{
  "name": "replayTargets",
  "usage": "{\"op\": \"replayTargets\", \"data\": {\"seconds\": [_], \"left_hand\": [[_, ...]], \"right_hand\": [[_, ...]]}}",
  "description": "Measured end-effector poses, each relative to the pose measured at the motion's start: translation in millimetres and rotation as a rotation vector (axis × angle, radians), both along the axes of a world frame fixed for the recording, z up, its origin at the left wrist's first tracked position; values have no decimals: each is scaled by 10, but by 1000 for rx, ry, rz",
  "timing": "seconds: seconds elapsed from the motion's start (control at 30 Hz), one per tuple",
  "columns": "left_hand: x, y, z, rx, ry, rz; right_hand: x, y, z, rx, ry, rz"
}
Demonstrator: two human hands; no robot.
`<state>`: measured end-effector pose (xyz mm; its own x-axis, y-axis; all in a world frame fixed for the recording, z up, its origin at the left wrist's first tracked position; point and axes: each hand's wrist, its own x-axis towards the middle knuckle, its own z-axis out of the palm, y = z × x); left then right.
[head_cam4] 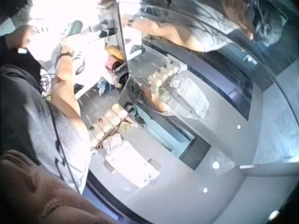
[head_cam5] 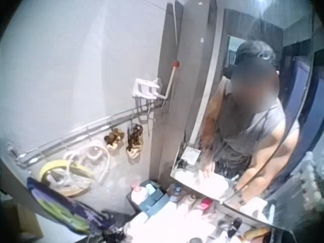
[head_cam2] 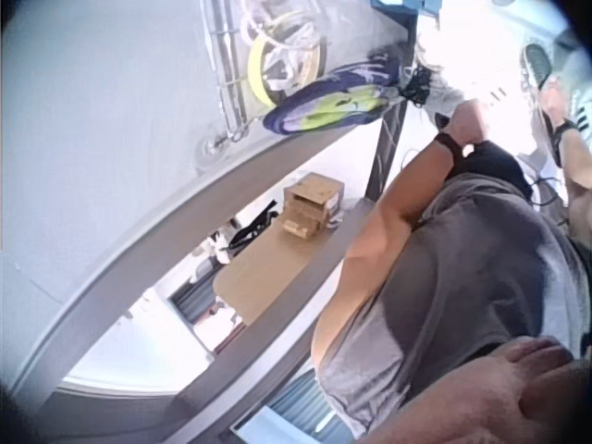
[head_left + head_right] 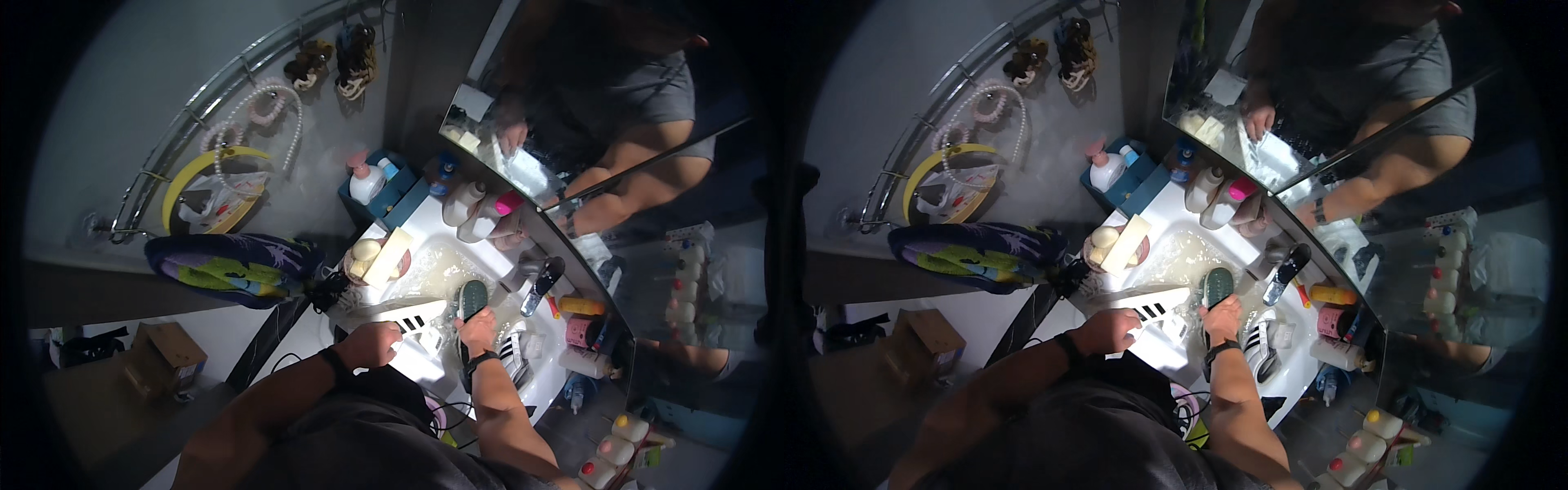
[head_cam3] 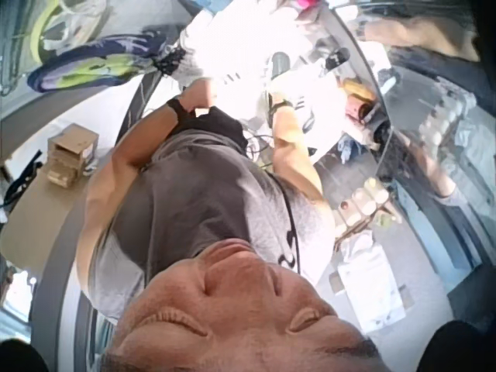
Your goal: The person washes multiple pairs of shoes in a bathroom sink using a brush and water. They scrub the soles and uppers, rinse the shoes, and place them in a pink basin. The person also wipes the sink area with a cloth.
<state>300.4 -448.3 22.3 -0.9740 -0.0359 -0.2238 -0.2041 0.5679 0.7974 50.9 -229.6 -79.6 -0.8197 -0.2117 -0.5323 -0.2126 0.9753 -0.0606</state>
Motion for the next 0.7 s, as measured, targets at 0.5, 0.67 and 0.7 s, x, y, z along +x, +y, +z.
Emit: {"op": "replayTargets", "data": {"seconds": [0.5, 0.67, 0.7], "left_hand": [[46, 75, -35, -23, 66, 50], [61, 33, -138, -20, 107, 3], [64, 32, -147, -5, 106, 4]], "right_hand": [[-269, 132, 282, -189, 36, 141], [-239, 264, 833, -316, 80, 151], [-242, 276, 855, -322, 84, 144]]}}
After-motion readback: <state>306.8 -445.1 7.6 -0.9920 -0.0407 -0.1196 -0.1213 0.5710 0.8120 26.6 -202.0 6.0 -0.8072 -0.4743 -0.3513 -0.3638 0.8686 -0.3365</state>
